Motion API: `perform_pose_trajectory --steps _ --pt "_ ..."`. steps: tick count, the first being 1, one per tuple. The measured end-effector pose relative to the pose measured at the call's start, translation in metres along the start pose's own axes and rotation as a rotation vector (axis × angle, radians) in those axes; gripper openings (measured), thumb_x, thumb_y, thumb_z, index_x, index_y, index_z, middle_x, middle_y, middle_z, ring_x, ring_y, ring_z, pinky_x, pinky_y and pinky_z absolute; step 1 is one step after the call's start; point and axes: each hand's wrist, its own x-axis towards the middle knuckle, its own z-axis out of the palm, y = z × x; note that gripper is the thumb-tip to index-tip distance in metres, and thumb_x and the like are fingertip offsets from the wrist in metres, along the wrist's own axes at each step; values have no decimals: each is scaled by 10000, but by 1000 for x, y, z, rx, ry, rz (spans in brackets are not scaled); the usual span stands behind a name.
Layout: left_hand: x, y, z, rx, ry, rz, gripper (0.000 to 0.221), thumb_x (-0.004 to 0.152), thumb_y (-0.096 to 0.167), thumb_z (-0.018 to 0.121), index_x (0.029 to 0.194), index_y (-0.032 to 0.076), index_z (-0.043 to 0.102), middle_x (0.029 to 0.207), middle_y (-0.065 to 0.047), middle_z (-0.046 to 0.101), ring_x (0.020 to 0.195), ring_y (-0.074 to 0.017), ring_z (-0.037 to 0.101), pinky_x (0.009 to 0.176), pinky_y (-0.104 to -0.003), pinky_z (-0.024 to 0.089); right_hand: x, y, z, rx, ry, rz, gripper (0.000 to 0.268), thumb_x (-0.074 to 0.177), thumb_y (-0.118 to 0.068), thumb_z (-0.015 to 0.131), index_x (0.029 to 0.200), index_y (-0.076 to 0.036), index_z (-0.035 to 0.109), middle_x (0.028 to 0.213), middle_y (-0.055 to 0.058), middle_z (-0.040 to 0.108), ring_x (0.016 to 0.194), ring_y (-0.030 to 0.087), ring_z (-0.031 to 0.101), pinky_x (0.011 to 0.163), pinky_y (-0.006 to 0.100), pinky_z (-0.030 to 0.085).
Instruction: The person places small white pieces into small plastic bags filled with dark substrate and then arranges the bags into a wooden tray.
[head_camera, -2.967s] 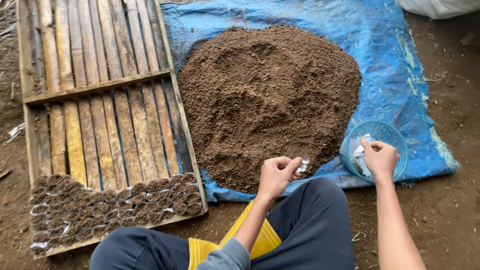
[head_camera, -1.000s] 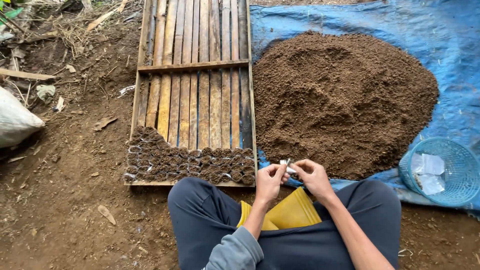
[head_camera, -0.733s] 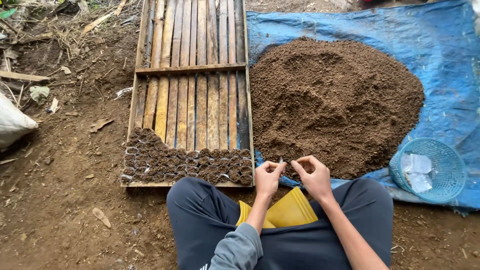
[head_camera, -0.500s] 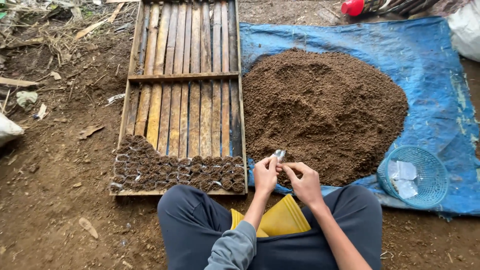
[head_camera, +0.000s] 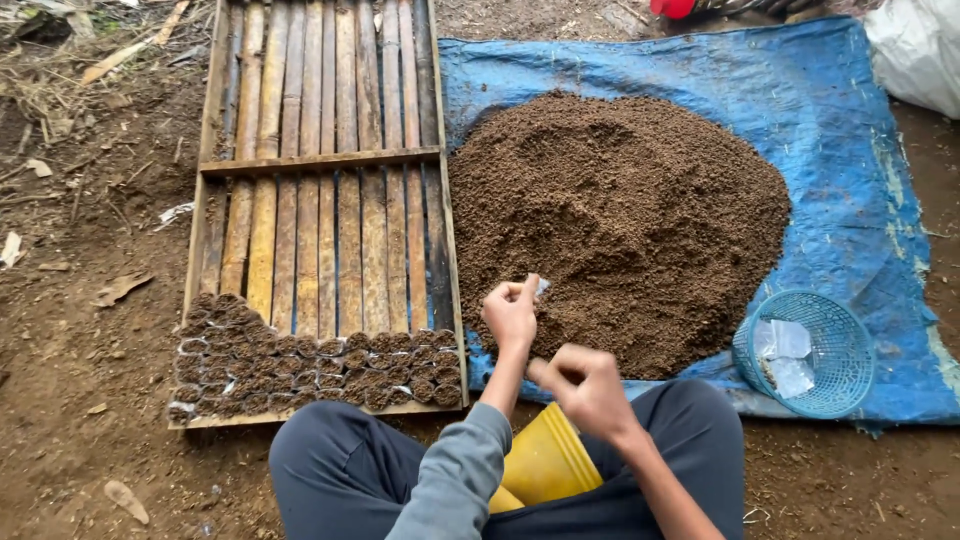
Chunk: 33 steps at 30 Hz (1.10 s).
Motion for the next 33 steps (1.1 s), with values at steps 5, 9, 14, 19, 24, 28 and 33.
perform_pose_trajectory --steps 5,9,14,19,24,28,33 --pt "24 2 22 177 106 46 328 804 302 714 566 101 611 542 -8 616 527 -141 545 587 -333 437 -26 -43 5 51 -437 -176 157 749 -253 765 791 -140 665 705 -24 668 554 82 520 505 231 402" --pt "24 -2 29 360 63 186 300 876 295 669 667 89 607 574 -23 618 475 -130 532 422 -284 404 -32 -56 10 102 -547 -313 83 871 -130 649 868 -76 586 798 41 638 694 189 604 643 295 470" --pt "43 -52 41 658 7 800 93 899 91 637 833 25 636 688 -90 641 553 -152 588 473 -238 534 -38 -65 16 316 -709 -262 126 939 -138 592 850 -76 526 759 32 528 607 143 472 561 278 390" --pt "61 -22 23 440 3 457 266 960 231 542 807 46 658 637 -45 622 429 -88 463 324 -185 312 -44 -58 7 477 -789 -204 229 977 -211 543 810 -56 517 709 40 485 572 114 412 532 263 333" --pt "106 -56 15 -8 441 -280 290 750 465 677 593 220 671 477 71 601 605 -138 628 715 -244 513 -44 -53 -4 517 -817 -199 395 973 -419 428 813 -62 482 774 36 470 647 136 379 602 269 328" --pt "99 -25 12 -472 342 -267 310 759 300 701 574 86 575 397 -12 414 324 -61 346 307 -174 251 -47 -48 -9 488 -826 -138 334 960 -370 457 814 -73 503 781 26 497 669 127 413 619 262 347" --pt "87 8 26 -624 189 -181 157 809 166 703 724 67 614 542 -25 563 427 3 463 365 -90 303 -42 -45 -12 425 -865 -62 214 933 -272 516 816 -95 546 796 5 551 714 106 480 653 246 385"
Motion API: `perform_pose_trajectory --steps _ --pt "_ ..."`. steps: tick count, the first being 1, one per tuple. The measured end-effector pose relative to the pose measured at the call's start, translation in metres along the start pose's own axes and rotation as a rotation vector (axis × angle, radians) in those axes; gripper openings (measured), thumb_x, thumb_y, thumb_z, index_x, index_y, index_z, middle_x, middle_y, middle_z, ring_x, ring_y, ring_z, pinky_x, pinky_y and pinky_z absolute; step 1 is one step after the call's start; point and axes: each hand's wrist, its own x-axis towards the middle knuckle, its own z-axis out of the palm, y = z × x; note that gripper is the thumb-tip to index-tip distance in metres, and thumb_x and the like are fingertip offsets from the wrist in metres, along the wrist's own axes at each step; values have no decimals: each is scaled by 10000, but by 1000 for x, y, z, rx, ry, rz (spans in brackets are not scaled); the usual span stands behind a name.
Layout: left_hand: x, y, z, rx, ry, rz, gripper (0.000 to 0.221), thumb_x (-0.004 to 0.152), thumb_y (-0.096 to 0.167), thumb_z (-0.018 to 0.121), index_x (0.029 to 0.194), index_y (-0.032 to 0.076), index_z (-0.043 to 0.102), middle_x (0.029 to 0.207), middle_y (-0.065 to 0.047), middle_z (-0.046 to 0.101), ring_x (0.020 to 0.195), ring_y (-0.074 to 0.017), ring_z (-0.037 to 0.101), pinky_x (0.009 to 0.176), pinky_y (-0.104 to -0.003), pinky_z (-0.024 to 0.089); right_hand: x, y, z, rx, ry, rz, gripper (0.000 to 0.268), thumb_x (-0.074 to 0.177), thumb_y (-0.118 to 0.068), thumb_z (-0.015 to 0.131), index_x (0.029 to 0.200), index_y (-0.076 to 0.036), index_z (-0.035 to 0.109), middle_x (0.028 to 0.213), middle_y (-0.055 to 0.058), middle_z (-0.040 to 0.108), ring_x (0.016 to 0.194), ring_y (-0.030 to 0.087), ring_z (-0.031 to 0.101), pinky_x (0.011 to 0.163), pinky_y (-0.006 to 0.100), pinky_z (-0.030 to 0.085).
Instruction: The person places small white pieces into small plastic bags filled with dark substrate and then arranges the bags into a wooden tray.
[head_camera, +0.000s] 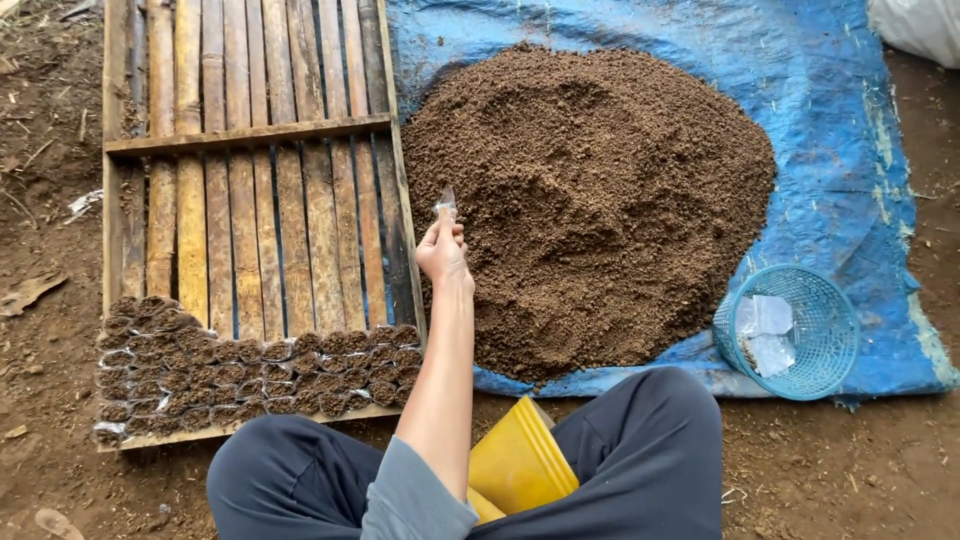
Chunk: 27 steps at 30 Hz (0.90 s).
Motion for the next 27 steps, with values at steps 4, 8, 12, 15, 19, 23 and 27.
perform_pose_trajectory --steps 4,8,12,15,19,23,27 --pt "-7 -7 -4 3 -45 -8 149 817 144 693 743 45 610 558 -19 561 448 7 452 379 -83 302 1 -2 -8 -22 -12 48 156 920 -222 546 817 -107 567 804 -6 578 736 96 513 670 237 404" --pt "-44 4 -18 471 -279 33 149 871 133 655 733 74 655 608 -30 585 498 -73 413 458 -166 328 7 -4 -13 -35 -23 99 86 900 -149 591 819 -124 599 815 -22 618 770 81 563 695 225 432" --pt "-80 14 -51 713 -384 246 290 731 284 793 568 125 613 544 28 575 520 -56 450 502 -264 375 33 19 -60 -193 553 170 105 802 -126 657 704 -101 685 662 -32 649 624 50 512 571 233 404" --pt "-109 40 -65 805 -348 178 333 731 286 798 512 119 610 509 13 585 497 -61 459 530 -273 408 47 32 -89 -113 808 304 184 848 -228 664 753 -73 637 618 0 560 547 70 432 505 245 357" --pt "-131 57 -81 850 -360 140 319 805 273 742 547 106 657 504 12 605 470 -62 490 507 -255 409 55 65 -91 -79 831 284 151 830 -187 678 760 -54 660 677 21 645 625 74 549 592 224 447" --pt "-135 51 -99 690 -373 -8 270 864 235 661 665 58 705 559 -34 637 490 -75 529 485 -216 421 53 86 -85 38 811 290 118 795 -135 707 833 -30 670 769 62 686 711 117 621 655 237 506" --pt "-125 20 -107 538 -423 8 195 883 143 596 821 17 732 651 -71 681 543 -95 599 452 -187 495 55 100 -85 52 803 262 203 765 -121 726 932 -11 692 855 87 715 785 131 651 706 239 532"
